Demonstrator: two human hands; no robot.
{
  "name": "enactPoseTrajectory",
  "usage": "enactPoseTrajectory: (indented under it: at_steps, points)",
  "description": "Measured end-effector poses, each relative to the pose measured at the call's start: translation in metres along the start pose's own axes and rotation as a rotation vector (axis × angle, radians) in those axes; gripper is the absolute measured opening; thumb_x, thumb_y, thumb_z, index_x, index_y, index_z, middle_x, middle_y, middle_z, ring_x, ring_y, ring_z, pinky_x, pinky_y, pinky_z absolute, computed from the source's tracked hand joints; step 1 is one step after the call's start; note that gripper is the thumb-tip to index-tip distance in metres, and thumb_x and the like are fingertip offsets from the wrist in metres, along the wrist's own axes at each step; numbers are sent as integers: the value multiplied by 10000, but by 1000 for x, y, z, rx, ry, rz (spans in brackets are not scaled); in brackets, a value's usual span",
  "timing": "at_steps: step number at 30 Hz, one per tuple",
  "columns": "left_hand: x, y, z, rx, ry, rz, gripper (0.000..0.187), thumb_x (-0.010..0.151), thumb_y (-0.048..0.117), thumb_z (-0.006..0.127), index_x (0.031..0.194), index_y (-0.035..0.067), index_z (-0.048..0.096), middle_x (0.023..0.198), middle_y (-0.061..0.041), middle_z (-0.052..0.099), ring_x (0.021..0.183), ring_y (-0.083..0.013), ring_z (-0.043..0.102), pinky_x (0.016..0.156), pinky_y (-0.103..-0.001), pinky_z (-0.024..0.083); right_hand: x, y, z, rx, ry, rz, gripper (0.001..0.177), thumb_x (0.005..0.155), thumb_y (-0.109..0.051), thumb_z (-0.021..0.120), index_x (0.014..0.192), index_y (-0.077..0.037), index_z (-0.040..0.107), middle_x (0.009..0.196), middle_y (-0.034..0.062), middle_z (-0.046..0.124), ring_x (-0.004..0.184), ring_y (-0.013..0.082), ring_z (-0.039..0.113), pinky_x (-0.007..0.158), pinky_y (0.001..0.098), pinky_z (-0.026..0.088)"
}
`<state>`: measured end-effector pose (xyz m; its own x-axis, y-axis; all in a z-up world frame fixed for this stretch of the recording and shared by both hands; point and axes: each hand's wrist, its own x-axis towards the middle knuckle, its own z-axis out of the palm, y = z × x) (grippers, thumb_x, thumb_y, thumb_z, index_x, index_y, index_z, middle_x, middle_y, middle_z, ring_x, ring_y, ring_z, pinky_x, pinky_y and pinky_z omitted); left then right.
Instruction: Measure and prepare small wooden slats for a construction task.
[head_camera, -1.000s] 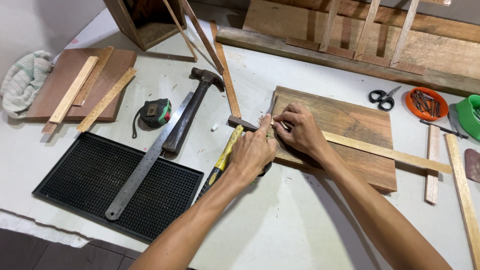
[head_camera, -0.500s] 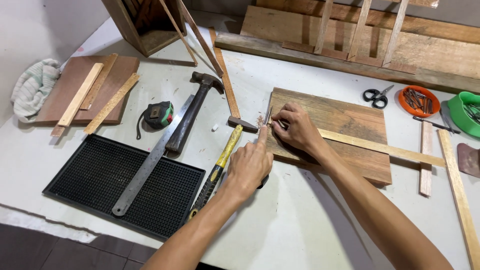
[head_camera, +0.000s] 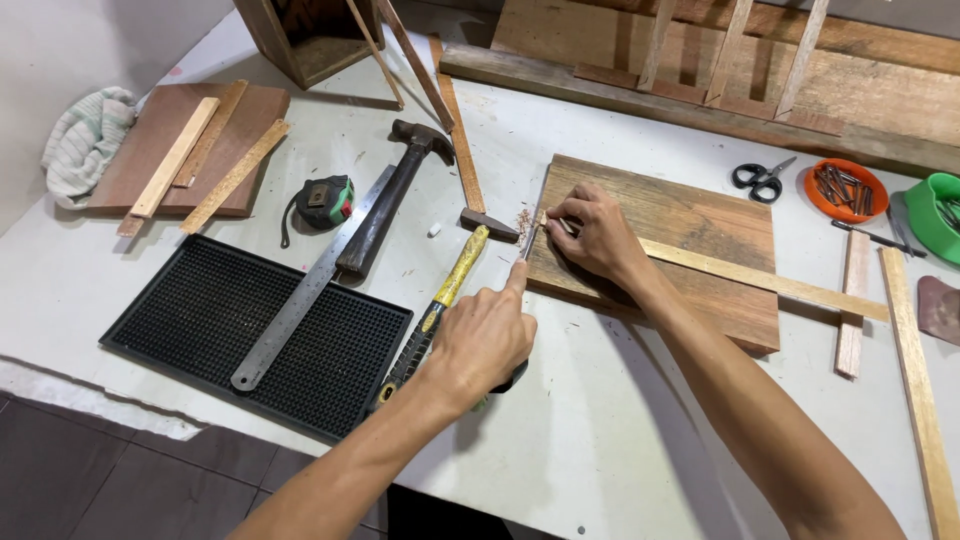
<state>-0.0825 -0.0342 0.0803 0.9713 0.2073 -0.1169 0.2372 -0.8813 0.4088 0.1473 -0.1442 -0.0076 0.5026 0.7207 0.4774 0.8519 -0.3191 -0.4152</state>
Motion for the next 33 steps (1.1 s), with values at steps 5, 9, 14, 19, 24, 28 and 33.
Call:
enactPoseTrajectory:
  at_steps: [5,9,14,19,24,28,33]
  points:
    - [33,-10,5,-83,138,-3,738,822,118,526,1536,19,371,575,-162,653,499,-286,649,513,-438,580,-1,-6,-4,24,6,18,176,872,-176,765,958,-25,792,889,118,677,870,242,635,745,388,573]
    - [58,-11,20,-182,93,-51,766,823,115,500,1569,84,331,476,-57,530,394,-194,502,389,-398,516,0,-6,-5,24,14,3,175,864,-170,771,942,-15,785,888,120,676,857,241,635,752,394,568]
    - [70,-16,25,-216,76,-55,763,816,120,517,1559,78,349,482,-89,583,409,-219,579,420,-398,545,0,-9,-7,30,33,0,163,851,-150,776,937,-12,790,874,125,675,856,248,631,749,404,559]
    - [57,-13,22,-196,25,-26,747,823,106,523,1542,5,344,520,-136,634,446,-243,652,444,-405,597,-1,-8,-6,31,14,26,146,861,-145,769,930,-18,790,883,119,679,852,246,633,737,402,562]
    - [28,-16,29,-29,114,60,707,839,137,553,1500,-54,392,678,-294,687,598,-398,710,626,-510,601,-1,-10,-5,10,36,-22,138,857,-126,762,922,-7,790,875,127,679,855,252,635,729,408,564]
    - [9,-8,17,-41,55,26,714,841,130,526,1510,-61,366,717,-295,697,651,-411,732,648,-505,610,-2,-5,-3,22,17,2,151,881,-141,752,955,-13,783,899,125,673,848,239,636,715,388,583]
    - [2,-6,21,-36,60,17,713,867,136,513,1532,-53,339,739,-297,706,674,-414,736,648,-510,612,-1,5,1,25,13,-20,133,864,-130,756,945,-37,808,895,120,687,845,244,633,698,399,570]
